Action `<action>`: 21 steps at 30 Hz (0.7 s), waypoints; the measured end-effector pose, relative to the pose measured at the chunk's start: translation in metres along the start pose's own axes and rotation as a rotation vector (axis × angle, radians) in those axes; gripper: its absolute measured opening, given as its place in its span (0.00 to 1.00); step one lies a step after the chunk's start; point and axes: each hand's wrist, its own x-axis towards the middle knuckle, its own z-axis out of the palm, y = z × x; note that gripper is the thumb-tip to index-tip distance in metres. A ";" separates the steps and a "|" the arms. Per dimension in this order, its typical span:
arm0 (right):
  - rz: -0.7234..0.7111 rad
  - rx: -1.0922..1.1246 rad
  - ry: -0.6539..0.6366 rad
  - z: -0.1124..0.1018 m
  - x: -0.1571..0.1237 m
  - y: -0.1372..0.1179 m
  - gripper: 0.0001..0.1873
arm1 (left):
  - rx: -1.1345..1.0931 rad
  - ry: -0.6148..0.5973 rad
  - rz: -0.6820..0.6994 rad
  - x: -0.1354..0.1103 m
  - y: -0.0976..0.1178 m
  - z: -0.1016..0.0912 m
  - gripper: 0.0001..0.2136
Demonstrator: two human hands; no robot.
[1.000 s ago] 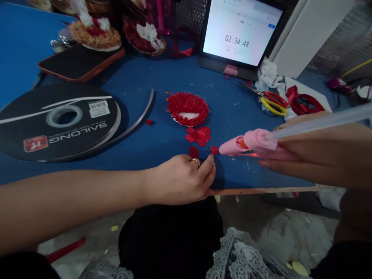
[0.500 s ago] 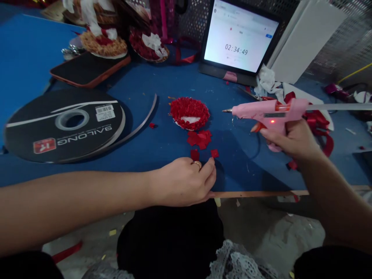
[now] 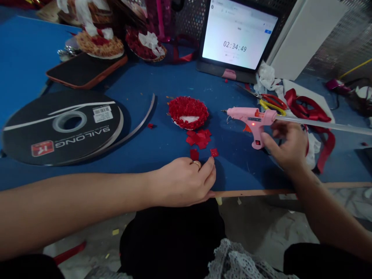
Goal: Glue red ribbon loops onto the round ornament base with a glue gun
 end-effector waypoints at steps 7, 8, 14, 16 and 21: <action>-0.809 -0.056 -0.072 -0.022 0.006 -0.049 0.08 | 0.000 -0.026 0.023 0.002 0.000 -0.003 0.20; -0.886 -0.063 -0.090 -0.020 0.010 -0.056 0.09 | 0.004 -0.046 0.022 0.002 0.000 -0.005 0.20; -1.043 -0.036 -0.082 0.000 0.023 -0.070 0.08 | -0.007 -0.080 0.026 0.003 -0.002 -0.007 0.21; -1.078 -0.013 -0.094 0.003 0.023 -0.070 0.07 | -0.011 -0.072 0.024 0.003 -0.002 -0.007 0.21; -1.088 0.023 -0.102 0.007 0.021 -0.070 0.10 | -0.017 -0.086 0.017 0.004 -0.001 -0.009 0.20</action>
